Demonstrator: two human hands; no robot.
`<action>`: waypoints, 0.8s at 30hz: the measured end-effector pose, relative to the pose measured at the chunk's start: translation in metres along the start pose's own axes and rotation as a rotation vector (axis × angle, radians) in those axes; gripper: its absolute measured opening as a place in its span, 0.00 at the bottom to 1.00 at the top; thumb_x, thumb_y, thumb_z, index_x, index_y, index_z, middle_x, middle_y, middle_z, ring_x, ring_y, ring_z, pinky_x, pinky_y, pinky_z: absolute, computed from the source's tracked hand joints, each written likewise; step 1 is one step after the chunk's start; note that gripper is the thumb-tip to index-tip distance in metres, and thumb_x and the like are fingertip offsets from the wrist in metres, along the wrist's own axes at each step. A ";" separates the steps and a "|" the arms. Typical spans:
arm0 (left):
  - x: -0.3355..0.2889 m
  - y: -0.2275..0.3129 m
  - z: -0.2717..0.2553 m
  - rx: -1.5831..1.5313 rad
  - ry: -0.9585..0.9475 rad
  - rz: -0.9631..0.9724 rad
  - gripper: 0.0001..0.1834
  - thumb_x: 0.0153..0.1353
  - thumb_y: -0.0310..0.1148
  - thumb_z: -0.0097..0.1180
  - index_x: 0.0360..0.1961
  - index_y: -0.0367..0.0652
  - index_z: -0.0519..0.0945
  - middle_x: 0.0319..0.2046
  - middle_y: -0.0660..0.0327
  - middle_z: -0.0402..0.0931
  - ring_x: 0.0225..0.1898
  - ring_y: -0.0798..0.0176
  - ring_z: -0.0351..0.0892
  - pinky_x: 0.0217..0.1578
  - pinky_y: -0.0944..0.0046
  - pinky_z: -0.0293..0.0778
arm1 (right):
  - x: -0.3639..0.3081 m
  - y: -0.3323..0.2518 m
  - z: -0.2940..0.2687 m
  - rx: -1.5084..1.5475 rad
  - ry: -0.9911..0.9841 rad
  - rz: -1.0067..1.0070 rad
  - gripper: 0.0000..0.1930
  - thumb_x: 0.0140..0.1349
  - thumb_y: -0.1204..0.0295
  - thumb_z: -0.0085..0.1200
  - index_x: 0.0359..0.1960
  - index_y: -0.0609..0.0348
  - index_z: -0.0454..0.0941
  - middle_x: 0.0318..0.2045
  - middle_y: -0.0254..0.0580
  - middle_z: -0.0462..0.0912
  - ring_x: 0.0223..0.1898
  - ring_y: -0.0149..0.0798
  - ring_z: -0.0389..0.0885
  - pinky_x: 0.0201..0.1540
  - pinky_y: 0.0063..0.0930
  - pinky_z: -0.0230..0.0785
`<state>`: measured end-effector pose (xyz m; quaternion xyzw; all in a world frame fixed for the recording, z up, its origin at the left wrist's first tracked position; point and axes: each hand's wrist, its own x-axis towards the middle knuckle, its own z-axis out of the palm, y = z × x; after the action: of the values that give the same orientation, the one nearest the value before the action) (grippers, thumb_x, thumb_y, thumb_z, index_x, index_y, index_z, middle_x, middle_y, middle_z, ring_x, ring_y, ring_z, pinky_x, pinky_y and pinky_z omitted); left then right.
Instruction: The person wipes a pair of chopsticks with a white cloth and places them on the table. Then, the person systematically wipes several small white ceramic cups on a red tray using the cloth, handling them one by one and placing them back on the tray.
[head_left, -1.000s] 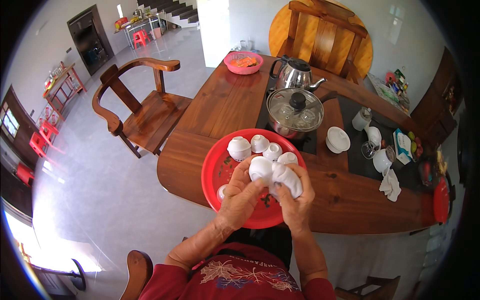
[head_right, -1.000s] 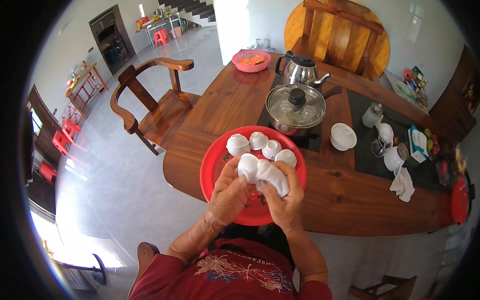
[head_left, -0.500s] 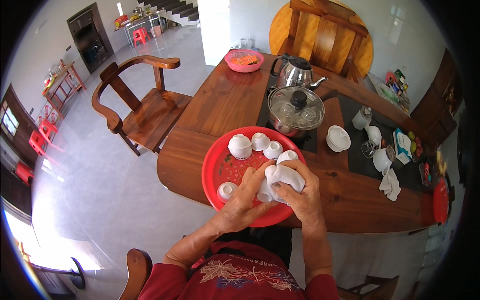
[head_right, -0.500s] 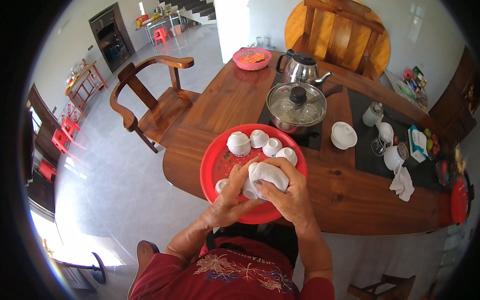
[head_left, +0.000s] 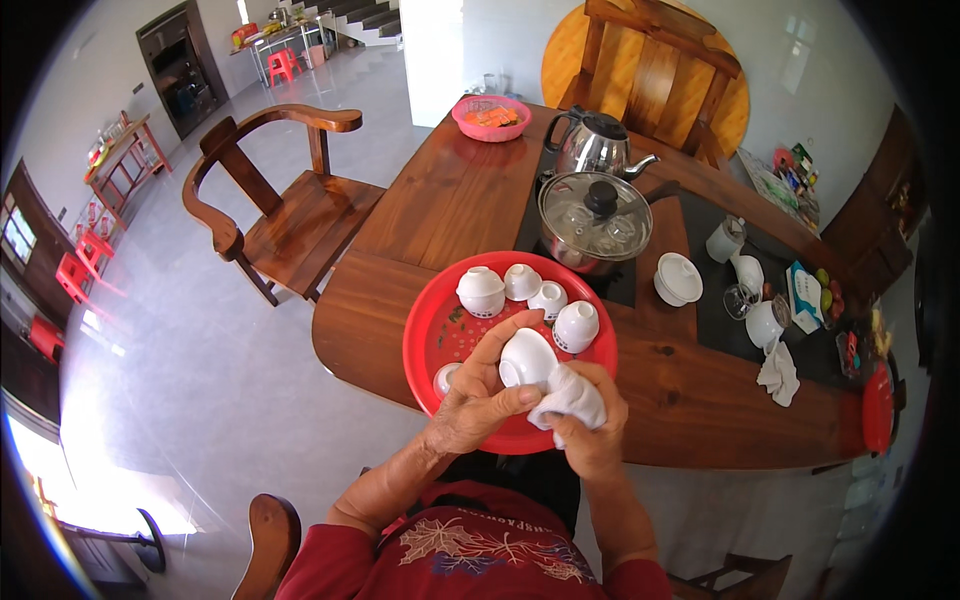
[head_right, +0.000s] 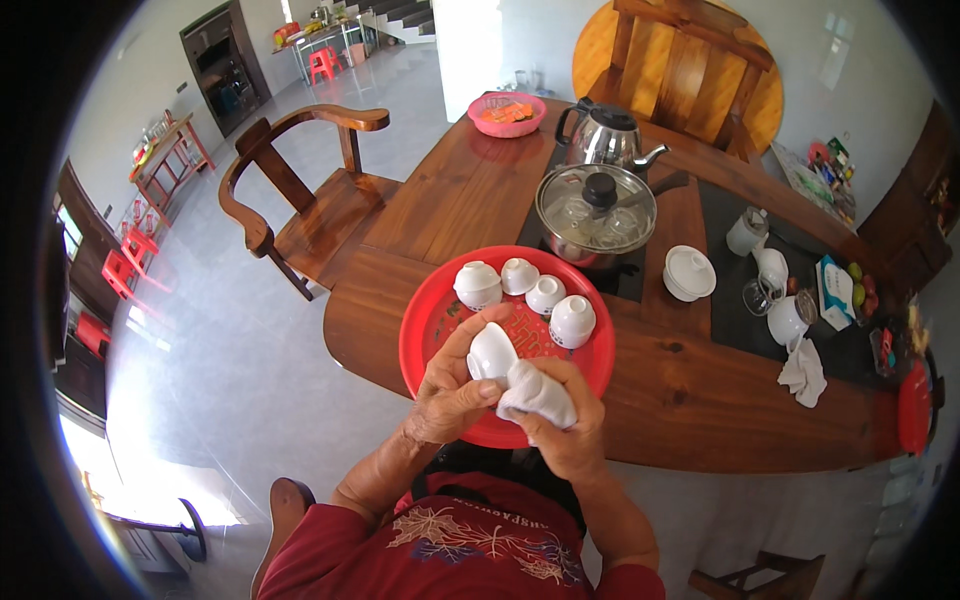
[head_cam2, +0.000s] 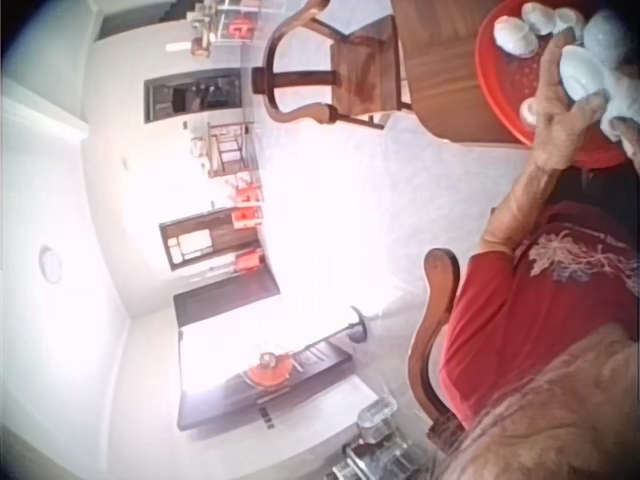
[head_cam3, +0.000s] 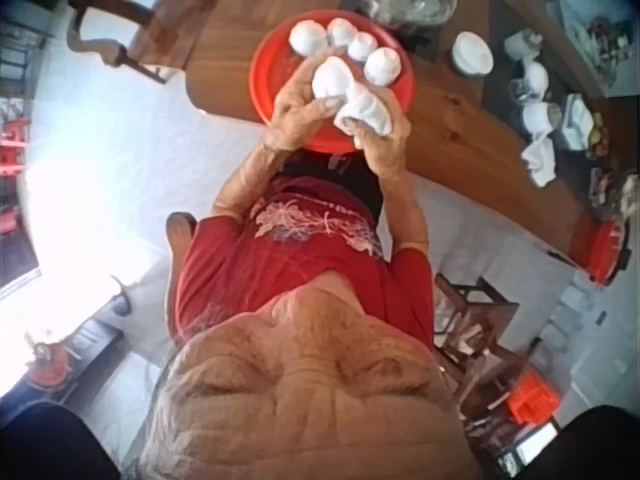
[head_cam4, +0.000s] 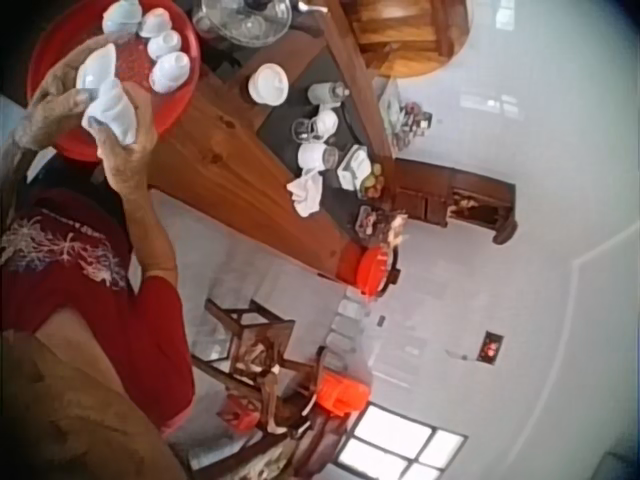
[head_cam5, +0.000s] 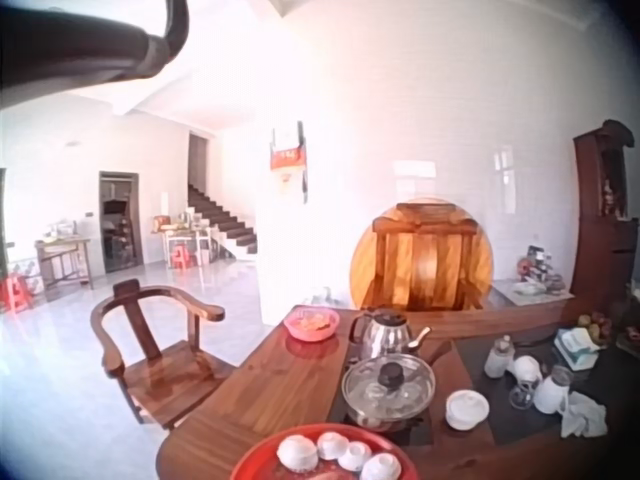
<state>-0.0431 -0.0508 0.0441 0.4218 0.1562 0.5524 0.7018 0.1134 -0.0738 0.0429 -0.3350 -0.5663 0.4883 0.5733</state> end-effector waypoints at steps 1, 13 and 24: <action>0.000 -0.002 -0.002 -0.114 -0.006 -0.031 0.42 0.56 0.26 0.61 0.68 0.37 0.51 0.46 0.61 0.70 0.49 0.66 0.70 0.51 0.65 0.67 | -0.002 0.001 0.004 -0.043 0.013 -0.025 0.18 0.54 0.81 0.59 0.47 0.63 0.72 0.33 0.36 0.78 0.24 0.23 0.73 0.25 0.17 0.68; -0.011 -0.023 0.000 0.175 0.000 -0.064 0.27 0.69 0.36 0.47 0.64 0.42 0.52 0.48 0.63 0.65 0.51 0.70 0.63 0.53 0.69 0.63 | 0.022 -0.023 0.004 -0.202 0.050 -0.095 0.17 0.56 0.78 0.56 0.48 0.65 0.72 0.34 0.38 0.79 0.30 0.26 0.76 0.33 0.20 0.70; -0.005 -0.030 -0.011 0.321 0.149 -0.104 0.23 0.69 0.45 0.42 0.57 0.40 0.64 0.47 0.59 0.69 0.49 0.67 0.69 0.51 0.65 0.65 | 0.007 0.003 -0.005 -0.238 -0.023 -0.155 0.18 0.51 0.82 0.58 0.46 0.65 0.73 0.37 0.40 0.79 0.33 0.29 0.76 0.35 0.25 0.70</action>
<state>-0.0331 -0.0521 0.0133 0.4776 0.3154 0.5129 0.6398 0.1167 -0.0658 0.0411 -0.3502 -0.6511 0.3758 0.5588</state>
